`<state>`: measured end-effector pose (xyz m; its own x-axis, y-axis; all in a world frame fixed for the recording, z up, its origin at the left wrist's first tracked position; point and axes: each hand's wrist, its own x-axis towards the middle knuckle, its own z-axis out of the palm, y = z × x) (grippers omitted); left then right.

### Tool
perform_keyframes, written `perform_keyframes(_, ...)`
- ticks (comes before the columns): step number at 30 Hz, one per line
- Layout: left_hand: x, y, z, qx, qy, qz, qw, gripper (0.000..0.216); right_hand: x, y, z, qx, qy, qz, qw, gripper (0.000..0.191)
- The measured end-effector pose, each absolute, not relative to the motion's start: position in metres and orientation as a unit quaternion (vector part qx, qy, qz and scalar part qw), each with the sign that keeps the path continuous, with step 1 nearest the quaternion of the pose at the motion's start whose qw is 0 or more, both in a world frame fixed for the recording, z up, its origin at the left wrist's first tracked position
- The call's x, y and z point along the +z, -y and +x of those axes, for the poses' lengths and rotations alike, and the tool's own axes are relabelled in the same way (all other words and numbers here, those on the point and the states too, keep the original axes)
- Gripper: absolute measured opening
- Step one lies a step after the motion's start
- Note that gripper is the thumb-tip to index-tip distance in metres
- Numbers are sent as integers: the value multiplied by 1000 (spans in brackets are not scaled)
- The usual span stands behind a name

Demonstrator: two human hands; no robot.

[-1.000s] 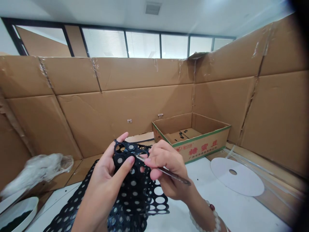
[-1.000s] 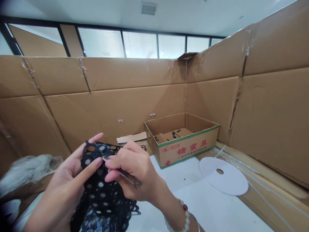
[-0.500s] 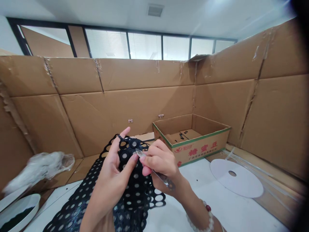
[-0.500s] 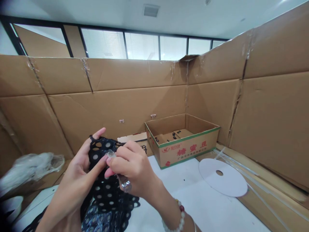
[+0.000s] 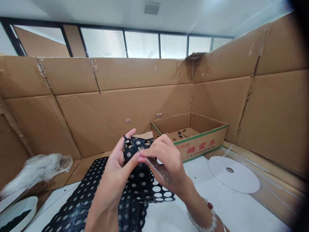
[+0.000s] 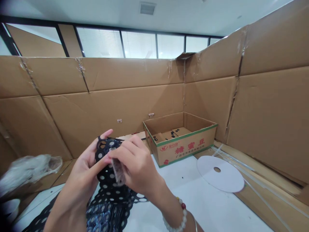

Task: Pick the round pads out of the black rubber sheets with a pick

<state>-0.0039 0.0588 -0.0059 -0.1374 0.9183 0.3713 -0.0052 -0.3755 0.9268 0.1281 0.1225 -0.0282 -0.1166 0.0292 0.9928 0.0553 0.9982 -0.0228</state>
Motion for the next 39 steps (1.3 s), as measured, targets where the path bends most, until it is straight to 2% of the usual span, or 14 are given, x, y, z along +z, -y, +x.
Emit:
perform_keyframes(3, -5, -54, -5, 623, -425, 533, 384, 67, -27, -115, 130, -21, 746, -84, 660, 12)
perform_keyframes(9, -12, -60, 3, 558, -475, 619, 281, 68, -30, -126, 128, 5, 748, -52, 662, 21)
perform_keyframes(13, -16, -68, 4, 537, -483, 639, 267, 66, -37, -134, 124, 42, 732, -69, 676, 22)
perform_keyframes(19, -14, -61, -2, 511, -491, 651, 272, 69, -37, -145, 122, -16, 677, -150, 720, 17)
perform_keyframes(23, -10, -46, 0, 473, -471, 646, 369, 70, -32, -174, 154, 181, 580, -192, 771, 13)
perform_keyframes(25, -8, -44, 1, 483, -469, 628, 391, 73, -30, -190, 172, 243, 533, -201, 785, 20)
perform_keyframes(27, -7, -47, -1, 505, -471, 609, 390, 76, -29, -201, 184, 251, 514, -224, 789, 24)
perform_keyframes(33, -5, -52, -12, 570, -441, 572, 390, 76, -26, -182, 164, 235, 561, -247, 754, 18)
perform_keyframes(36, -2, -45, -13, 598, -428, 545, 403, 76, -22, -154, 150, 257, 573, -196, 753, 13)
perform_keyframes(39, 1, -39, -12, 624, -418, 522, 405, 78, -19, -132, 147, 250, 590, -147, 754, 16)
